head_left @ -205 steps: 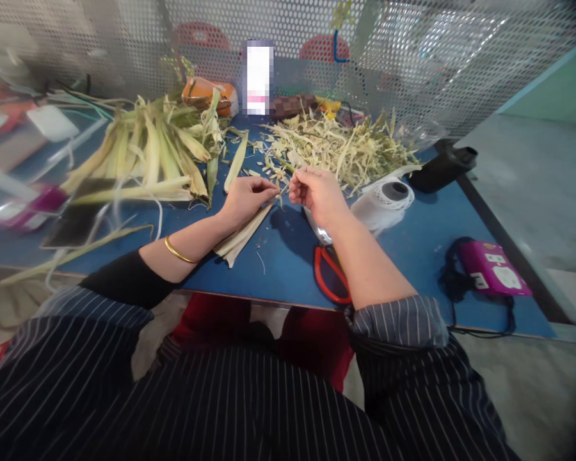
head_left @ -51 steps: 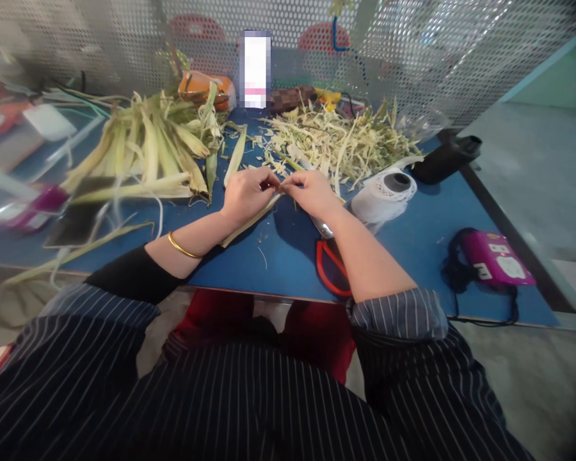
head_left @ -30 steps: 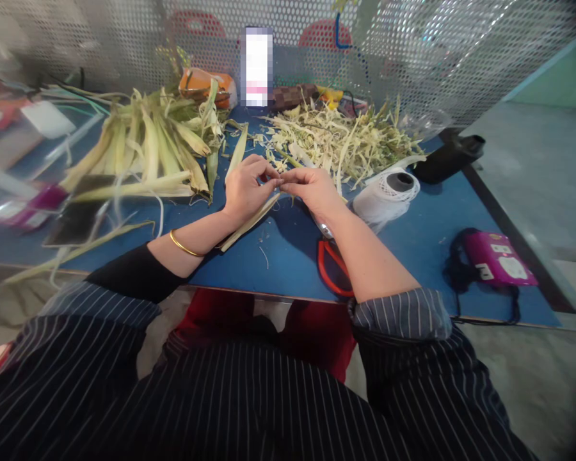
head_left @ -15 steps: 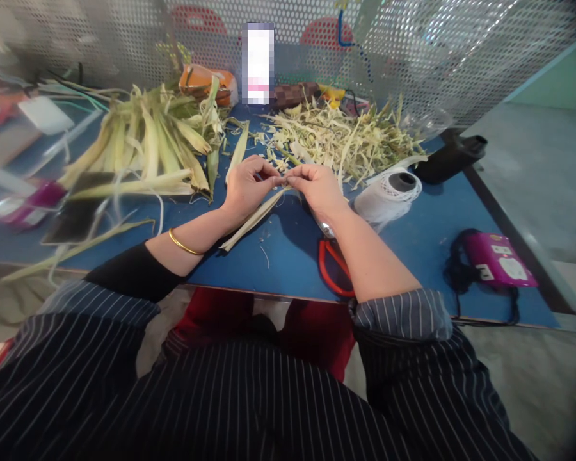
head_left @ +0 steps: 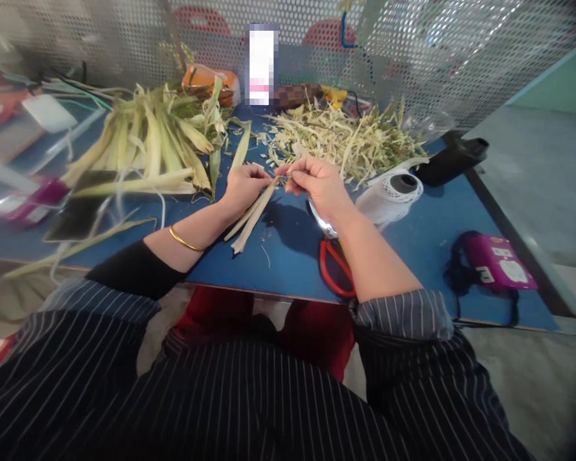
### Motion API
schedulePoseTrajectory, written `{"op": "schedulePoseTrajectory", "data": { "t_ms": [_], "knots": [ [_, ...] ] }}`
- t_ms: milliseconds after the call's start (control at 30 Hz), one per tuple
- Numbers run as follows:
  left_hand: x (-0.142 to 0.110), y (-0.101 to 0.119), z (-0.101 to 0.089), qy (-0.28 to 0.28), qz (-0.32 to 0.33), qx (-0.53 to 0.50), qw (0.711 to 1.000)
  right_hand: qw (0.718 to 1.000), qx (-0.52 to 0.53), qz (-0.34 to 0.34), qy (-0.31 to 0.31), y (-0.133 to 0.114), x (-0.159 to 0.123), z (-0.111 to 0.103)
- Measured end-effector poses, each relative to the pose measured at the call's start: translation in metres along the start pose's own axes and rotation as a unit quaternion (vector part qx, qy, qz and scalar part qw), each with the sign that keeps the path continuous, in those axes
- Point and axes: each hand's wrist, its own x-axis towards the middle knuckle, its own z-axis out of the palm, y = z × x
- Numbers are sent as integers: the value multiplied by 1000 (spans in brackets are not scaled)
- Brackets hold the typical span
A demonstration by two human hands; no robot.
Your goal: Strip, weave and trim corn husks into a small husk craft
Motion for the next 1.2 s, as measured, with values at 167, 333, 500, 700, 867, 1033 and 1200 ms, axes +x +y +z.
{"op": "schedulePoseTrajectory", "data": {
  "t_ms": [167,333,500,700,867,1033,1200],
  "knots": [
    [1,6,-5,-73,-14,-74,994,993,92,67,-4,7,1,2],
    [-1,13,-8,-83,-21,-156,984,991,105,83,25,12,6,-1],
    [-6,15,-1,-135,-49,-252,957,989,111,96,23,10,4,2],
    [-9,18,5,-143,-6,-190,971,990,89,103,31,5,3,6],
    [-10,21,6,-129,33,-139,981,992,67,101,47,3,2,7],
    [-7,15,6,-137,45,-129,981,989,71,112,58,3,1,8],
    [-5,12,2,-130,19,-125,983,994,40,93,50,5,2,6]
  ]
}}
